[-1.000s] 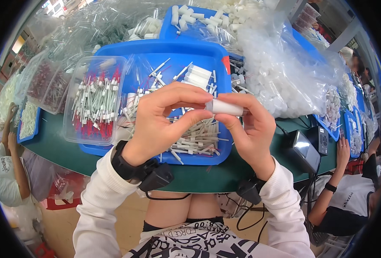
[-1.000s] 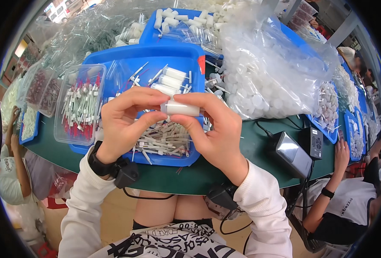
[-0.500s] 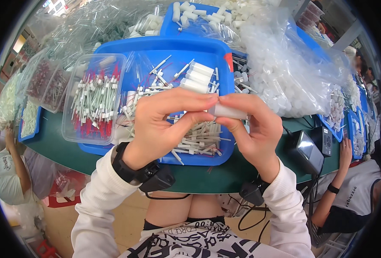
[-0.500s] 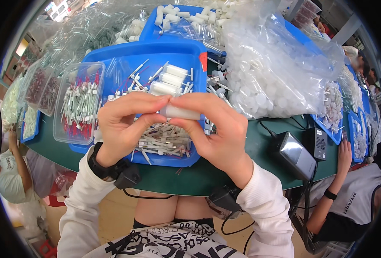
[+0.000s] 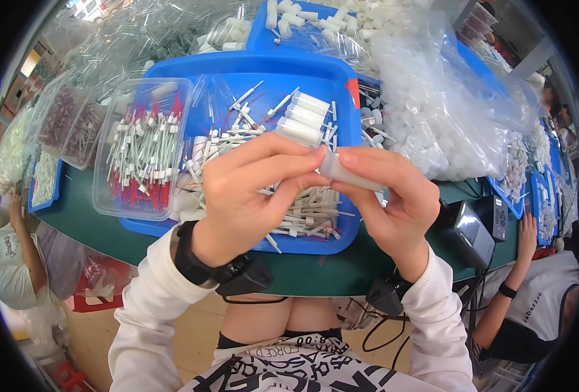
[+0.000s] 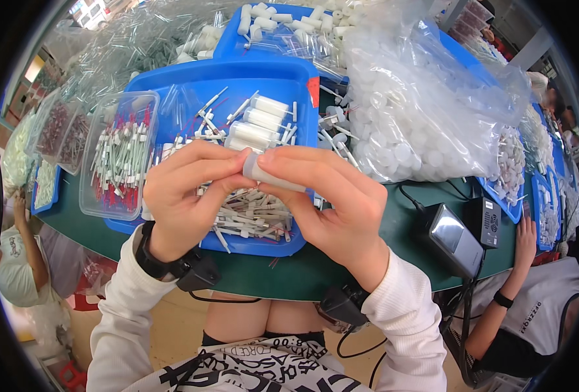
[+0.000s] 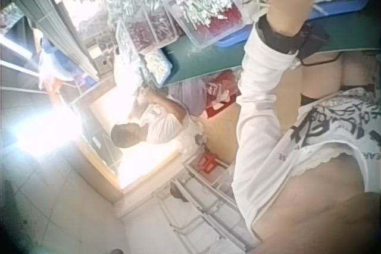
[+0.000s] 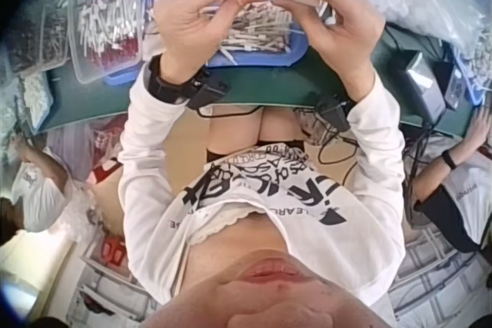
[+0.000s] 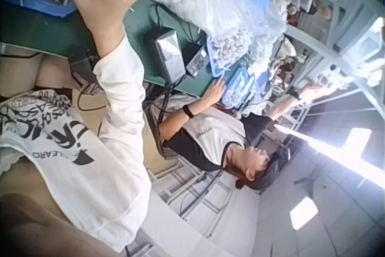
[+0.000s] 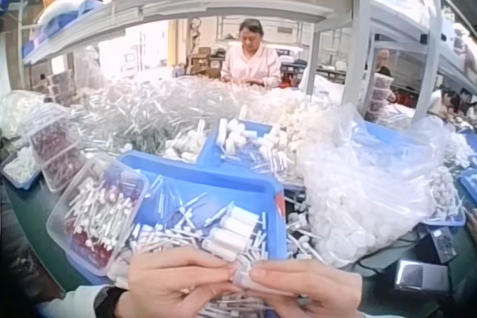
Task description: The person sits at a workstation and repeatedly picks up small white cylindrical plastic components and thin white sticks with red tips from a blue tray. They insert the sticks into the cylinders one by one, assembling them into finished units. The person handles the items with both hands, performing the insertion action continuously throughout the clip.
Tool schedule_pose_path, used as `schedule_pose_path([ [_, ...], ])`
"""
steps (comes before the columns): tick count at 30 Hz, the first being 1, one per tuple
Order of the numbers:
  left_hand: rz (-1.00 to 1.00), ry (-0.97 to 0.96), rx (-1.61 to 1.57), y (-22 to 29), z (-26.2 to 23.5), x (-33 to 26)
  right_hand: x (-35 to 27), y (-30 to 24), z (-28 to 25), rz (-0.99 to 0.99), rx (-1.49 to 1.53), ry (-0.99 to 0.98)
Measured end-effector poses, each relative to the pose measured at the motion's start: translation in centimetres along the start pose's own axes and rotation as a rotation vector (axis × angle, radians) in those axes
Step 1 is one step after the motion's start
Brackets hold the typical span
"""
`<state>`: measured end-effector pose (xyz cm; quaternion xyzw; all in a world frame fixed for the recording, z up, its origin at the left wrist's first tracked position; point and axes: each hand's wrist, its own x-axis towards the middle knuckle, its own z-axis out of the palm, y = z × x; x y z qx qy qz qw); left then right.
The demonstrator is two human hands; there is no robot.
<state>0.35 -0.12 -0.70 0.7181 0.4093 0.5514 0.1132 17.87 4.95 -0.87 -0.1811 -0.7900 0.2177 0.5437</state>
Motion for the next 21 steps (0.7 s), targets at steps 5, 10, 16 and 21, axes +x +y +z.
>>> schedule_pose_path([
  [5,0.092,0.015,0.185,0.1,0.9,0.1,0.1,0.2,-0.1,-0.04,-0.14,0.01],
  [10,-0.17,-0.053,-0.26,0.0,1.0,0.3,-0.3,-0.5,-0.1,0.541,0.419,0.07],
  [16,-0.211,-0.116,-0.44,-1.0,0.5,0.3,0.6,-1.8,-0.5,0.97,0.902,-0.259],
  [21,-0.222,-0.164,-0.311,-0.2,0.7,0.5,1.0,-1.1,-1.1,1.297,1.293,-0.284],
])
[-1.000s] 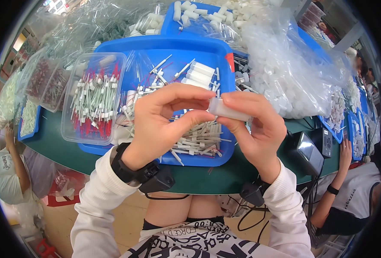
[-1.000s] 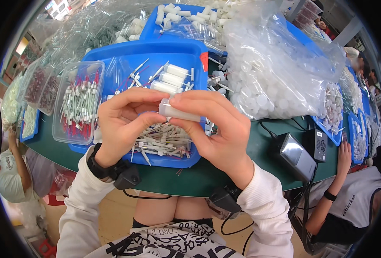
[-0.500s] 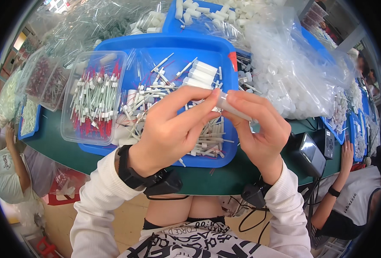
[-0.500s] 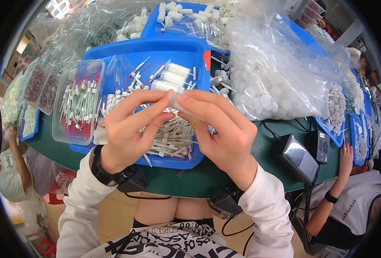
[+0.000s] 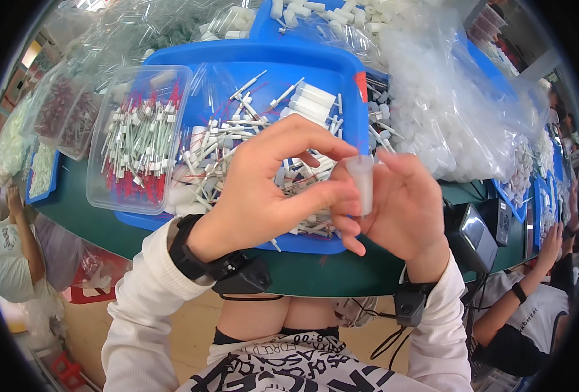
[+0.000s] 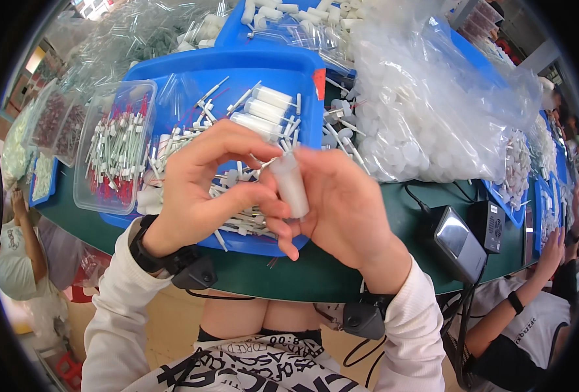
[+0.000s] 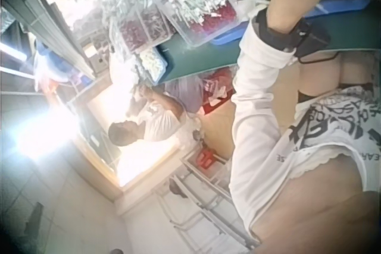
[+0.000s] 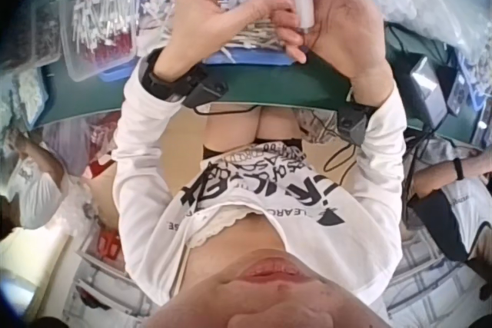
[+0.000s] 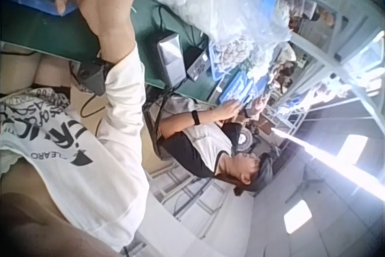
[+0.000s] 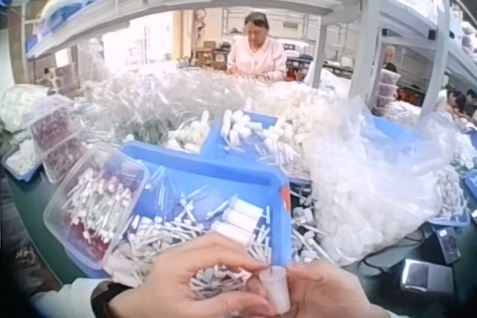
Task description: The person sits at a workstation and repeatedly picks up small white cylindrical plastic components and thin white sticks with red tips from a blue tray. They insert the sticks into the cylinders one by one, assembling them into finished units. The person handles the items with both hands, performing the insertion action continuously throughout the clip.
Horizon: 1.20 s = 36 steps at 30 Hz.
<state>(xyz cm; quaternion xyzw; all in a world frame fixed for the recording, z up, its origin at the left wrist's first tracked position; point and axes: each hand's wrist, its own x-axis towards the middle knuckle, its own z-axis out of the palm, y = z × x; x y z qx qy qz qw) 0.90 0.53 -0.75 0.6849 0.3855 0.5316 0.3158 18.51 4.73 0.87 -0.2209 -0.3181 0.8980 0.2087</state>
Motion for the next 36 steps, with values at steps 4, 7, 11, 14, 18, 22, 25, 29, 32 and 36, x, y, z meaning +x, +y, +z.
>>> schedule_pose_path([
  [4,0.0,0.044,-0.026,0.2,-0.3,-0.1,0.3,-0.2,-1.6,0.088,0.13,-0.17],
  [7,0.009,0.041,-0.02,0.1,-0.3,-0.2,0.2,0.1,-1.5,0.007,0.107,-0.17],
  [11,-0.011,0.037,-0.024,0.1,-0.4,-0.2,0.2,0.5,-1.2,-0.08,0.064,-0.156],
  [14,-0.028,0.047,-0.053,0.1,-0.4,-0.3,0.2,0.4,-1.1,-0.075,0.087,-0.182],
  [18,-0.038,0.045,-0.038,0.2,-0.4,-0.3,-0.1,-0.1,-0.9,-0.103,0.11,-0.126],
  [22,-0.053,0.043,-0.055,0.2,-0.3,-0.4,-0.1,0.1,-1.0,-0.141,0.036,-0.094],
  [25,-0.059,0.047,-0.042,0.2,-0.3,-0.4,0.0,-0.2,-0.5,-0.149,0.042,-0.015],
  [29,-0.049,0.038,-0.017,0.2,-0.4,-0.3,0.3,-0.2,-1.8,-0.099,0.092,-0.083],
  [32,-0.057,0.04,-0.01,0.1,-0.4,-0.4,0.5,0.2,-1.7,-0.103,0.159,-0.175],
  [36,-0.064,0.038,-0.01,0.1,-0.3,-0.4,0.5,0.3,-2.3,-0.12,0.191,-0.333],
])
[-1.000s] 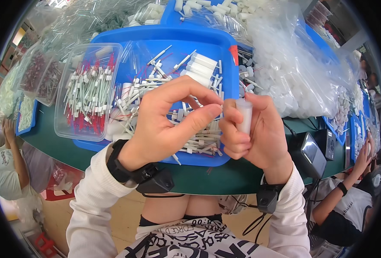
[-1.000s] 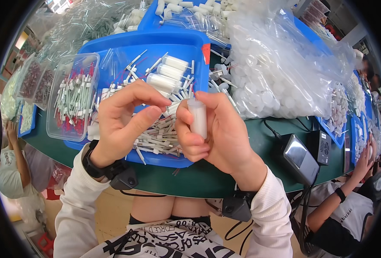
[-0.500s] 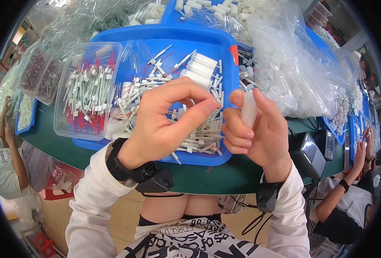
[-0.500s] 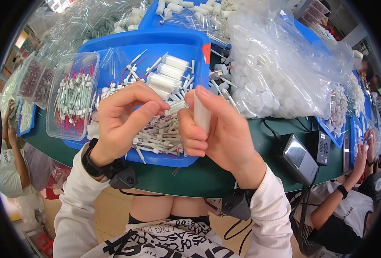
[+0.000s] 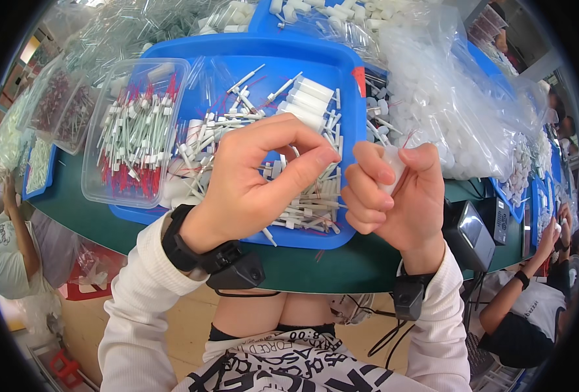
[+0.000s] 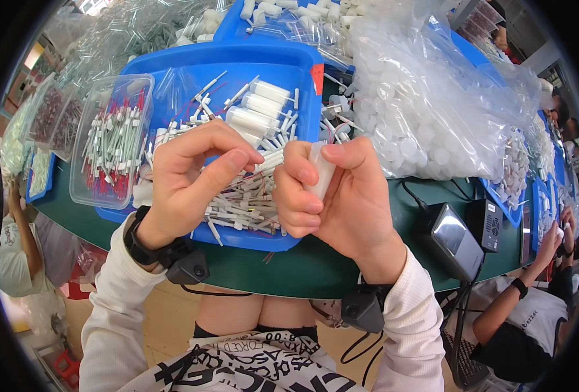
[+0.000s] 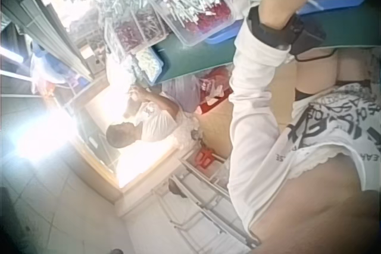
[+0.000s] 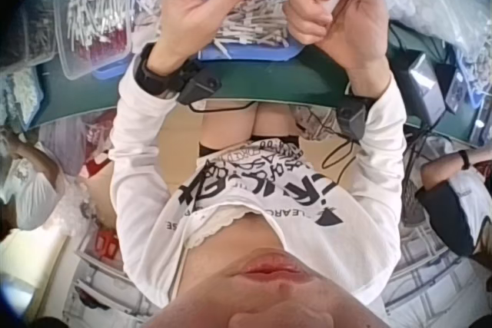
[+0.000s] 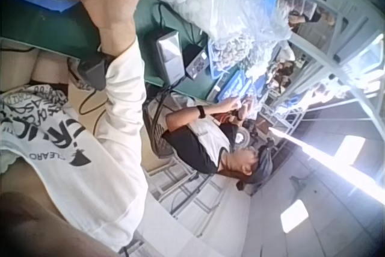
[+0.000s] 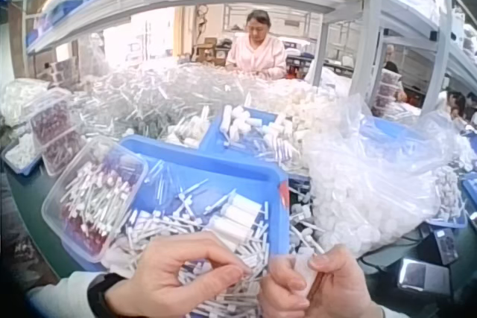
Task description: The person sits at a workstation and repeatedly picks up small white cylindrical plastic components and thin white sticks with red tips from a blue tray. They insert the sticks into the cylinders one by one, assembling them into finished units. The person handles the items with both hands, performing the insertion action continuously throughout the clip.
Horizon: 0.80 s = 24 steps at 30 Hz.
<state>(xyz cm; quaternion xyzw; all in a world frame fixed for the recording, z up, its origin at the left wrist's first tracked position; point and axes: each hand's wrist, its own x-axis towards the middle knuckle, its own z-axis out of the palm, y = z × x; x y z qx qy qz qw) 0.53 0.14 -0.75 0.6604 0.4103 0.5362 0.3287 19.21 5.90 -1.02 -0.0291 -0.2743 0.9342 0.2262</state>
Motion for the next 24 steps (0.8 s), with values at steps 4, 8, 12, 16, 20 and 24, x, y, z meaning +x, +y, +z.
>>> schedule_pose_path([
  [4,0.002,-0.001,0.004,0.0,0.0,0.0,0.0,-0.3,0.7,0.009,0.015,0.016],
  [8,-0.002,0.0,-0.006,-0.1,0.0,-0.1,0.1,0.3,1.5,-0.052,-0.103,0.154],
  [12,0.009,0.045,0.03,0.0,0.0,0.0,0.3,1.2,0.6,-0.114,-0.064,0.042],
  [16,0.029,0.061,0.056,0.0,-0.2,0.0,0.1,0.6,-1.2,-0.076,-0.001,-0.11],
  [20,0.012,0.052,0.063,0.1,-0.2,0.0,-0.1,0.0,-1.1,0.018,0.158,-0.097],
  [24,0.041,0.052,0.063,-0.1,-0.1,0.1,-0.1,-0.2,-1.7,-0.01,0.061,-0.224],
])
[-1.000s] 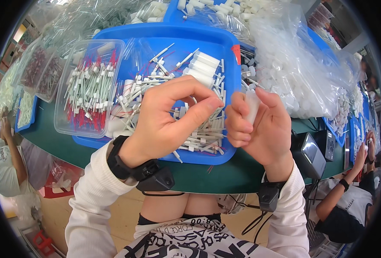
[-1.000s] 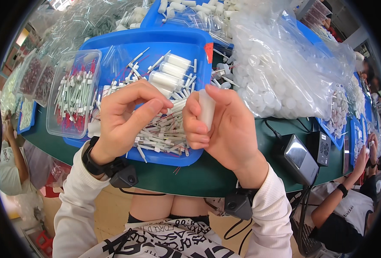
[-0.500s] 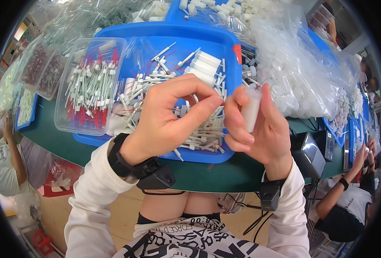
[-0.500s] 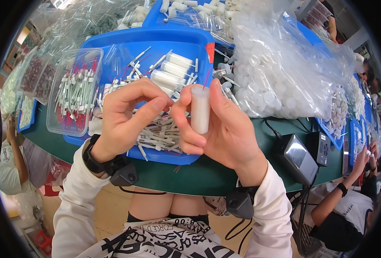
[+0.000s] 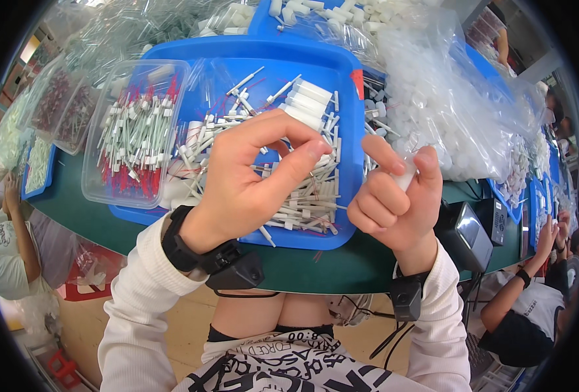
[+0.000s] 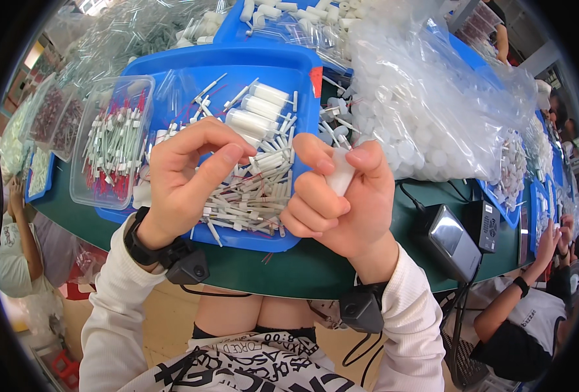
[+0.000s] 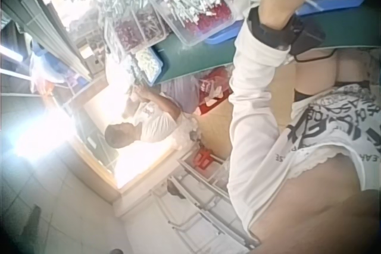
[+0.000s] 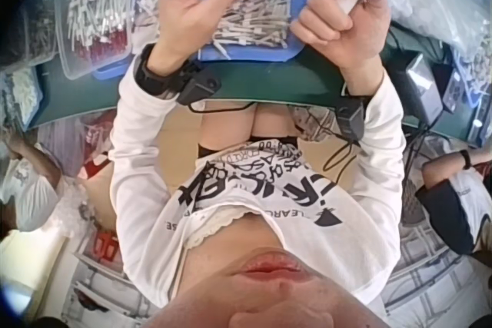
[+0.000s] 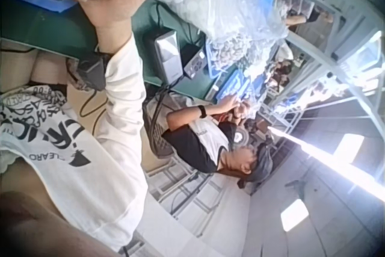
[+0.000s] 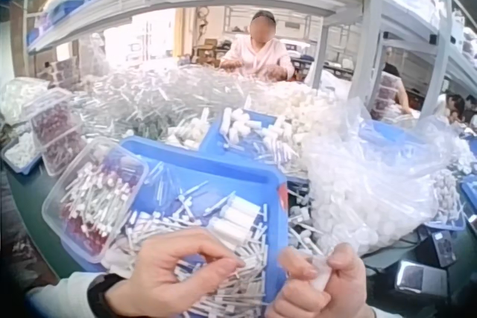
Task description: The person sits at a workstation and repeatedly picks up small white cylindrical plastic components and thin white sticks with red tips from a blue tray. They insert the sticks into the cylinders one by one, assembling them into finished units. The person handles the items with both hands, performing the insertion action continuously throughout the clip.
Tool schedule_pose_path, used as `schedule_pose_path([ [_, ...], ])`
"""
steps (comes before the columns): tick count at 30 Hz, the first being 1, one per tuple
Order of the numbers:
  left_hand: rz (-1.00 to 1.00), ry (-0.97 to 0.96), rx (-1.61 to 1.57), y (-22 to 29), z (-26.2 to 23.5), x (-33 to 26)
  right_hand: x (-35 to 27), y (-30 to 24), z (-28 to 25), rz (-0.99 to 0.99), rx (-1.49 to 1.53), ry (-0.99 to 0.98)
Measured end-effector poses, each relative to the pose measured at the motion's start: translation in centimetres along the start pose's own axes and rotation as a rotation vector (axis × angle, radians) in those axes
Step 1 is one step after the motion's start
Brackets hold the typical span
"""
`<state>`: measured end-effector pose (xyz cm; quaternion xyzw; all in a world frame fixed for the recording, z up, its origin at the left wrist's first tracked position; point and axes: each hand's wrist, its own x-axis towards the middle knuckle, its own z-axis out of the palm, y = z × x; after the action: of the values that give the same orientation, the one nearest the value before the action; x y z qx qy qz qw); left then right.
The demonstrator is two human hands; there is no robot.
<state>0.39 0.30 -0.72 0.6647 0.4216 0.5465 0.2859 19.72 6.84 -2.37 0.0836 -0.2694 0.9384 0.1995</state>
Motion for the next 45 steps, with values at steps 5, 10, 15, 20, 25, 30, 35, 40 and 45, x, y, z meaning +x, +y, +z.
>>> schedule_pose_path([
  [5,0.029,0.096,-0.049,-0.6,0.3,0.0,0.4,0.0,1.1,0.002,-0.017,0.032],
  [10,-0.008,0.0,-0.011,-0.1,-0.1,-0.1,0.6,0.8,2.3,-0.048,-0.076,0.099],
  [15,-0.02,-0.004,0.004,0.0,0.0,-0.1,0.6,0.7,1.6,0.003,-0.027,0.108],
  [20,-0.016,-0.01,0.012,0.0,0.0,-0.1,0.4,0.6,1.5,0.007,-0.063,0.138],
  [25,-0.023,-0.019,0.013,0.0,0.0,0.0,0.3,0.4,1.6,0.012,-0.069,0.156],
  [30,-0.053,-0.035,-0.024,0.1,-0.1,-0.2,0.5,0.1,2.1,0.078,-0.049,0.182],
  [35,0.019,-0.144,-0.112,0.2,0.0,0.2,1.0,1.2,3.4,-0.162,-0.818,0.423],
  [40,-0.013,-0.151,-0.337,-0.1,0.4,0.2,1.2,1.4,2.6,-0.673,-1.994,0.401],
  [45,0.015,-0.011,-0.453,0.2,0.5,-0.1,0.9,1.5,3.6,-0.67,-1.525,0.411],
])
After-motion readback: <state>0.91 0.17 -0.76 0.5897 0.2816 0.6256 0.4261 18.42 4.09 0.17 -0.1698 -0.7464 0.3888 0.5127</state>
